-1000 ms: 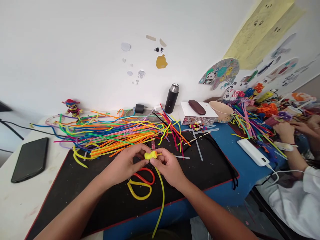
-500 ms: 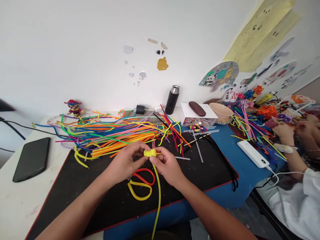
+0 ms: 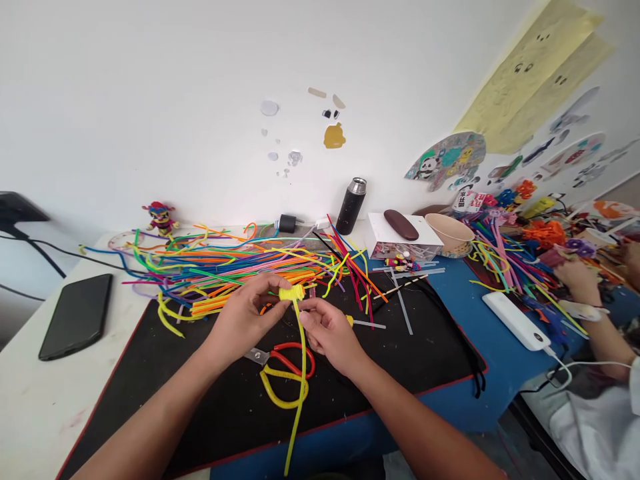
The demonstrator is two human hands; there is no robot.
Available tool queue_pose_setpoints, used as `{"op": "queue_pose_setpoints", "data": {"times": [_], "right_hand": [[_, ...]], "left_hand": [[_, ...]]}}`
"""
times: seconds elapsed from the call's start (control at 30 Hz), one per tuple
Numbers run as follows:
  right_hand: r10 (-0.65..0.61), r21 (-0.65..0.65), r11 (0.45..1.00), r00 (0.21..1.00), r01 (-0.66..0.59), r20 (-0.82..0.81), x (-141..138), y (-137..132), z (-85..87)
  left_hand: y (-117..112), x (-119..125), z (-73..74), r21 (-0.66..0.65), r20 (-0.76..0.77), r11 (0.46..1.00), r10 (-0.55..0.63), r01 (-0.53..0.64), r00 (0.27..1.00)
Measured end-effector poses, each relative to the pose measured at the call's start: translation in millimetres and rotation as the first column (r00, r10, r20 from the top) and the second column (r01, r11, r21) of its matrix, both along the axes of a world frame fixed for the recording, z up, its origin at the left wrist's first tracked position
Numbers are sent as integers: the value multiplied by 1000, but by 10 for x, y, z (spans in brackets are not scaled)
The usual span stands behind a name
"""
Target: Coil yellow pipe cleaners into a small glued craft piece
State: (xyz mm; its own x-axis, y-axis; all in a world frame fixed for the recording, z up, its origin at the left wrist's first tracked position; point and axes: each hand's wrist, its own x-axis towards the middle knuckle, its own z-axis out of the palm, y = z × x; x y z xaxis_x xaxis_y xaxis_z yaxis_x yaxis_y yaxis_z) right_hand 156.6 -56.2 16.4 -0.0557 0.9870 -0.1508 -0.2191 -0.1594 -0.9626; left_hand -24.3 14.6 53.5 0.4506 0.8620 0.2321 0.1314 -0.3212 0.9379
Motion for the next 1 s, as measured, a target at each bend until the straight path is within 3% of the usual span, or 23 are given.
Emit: {"op": "queue_pose_setpoints", "data": {"times": [0.17,0.3,0.57,0.8,1.0], "right_hand": [[67,13,998,997,-67,39,-36,13,62],[67,17,998,997,-68,38,-51,38,79],[85,23,996,993,-87,76,-33,97,-9],[151,22,987,976,-157,158,28,166,-54],[221,19,971,922,-239,317,88,243,59]], "left_hand": [[24,2,-31,-11,-16,999,34,-34,999],[35,10,-54,-118,43,991,65,-60,997],[54,-6,31,-361,178,929,-22,86,984],[69,-90,113,-445,233,864,-144,237,962],[104,-201,169,-466,180,835,-235,293,955]]}}
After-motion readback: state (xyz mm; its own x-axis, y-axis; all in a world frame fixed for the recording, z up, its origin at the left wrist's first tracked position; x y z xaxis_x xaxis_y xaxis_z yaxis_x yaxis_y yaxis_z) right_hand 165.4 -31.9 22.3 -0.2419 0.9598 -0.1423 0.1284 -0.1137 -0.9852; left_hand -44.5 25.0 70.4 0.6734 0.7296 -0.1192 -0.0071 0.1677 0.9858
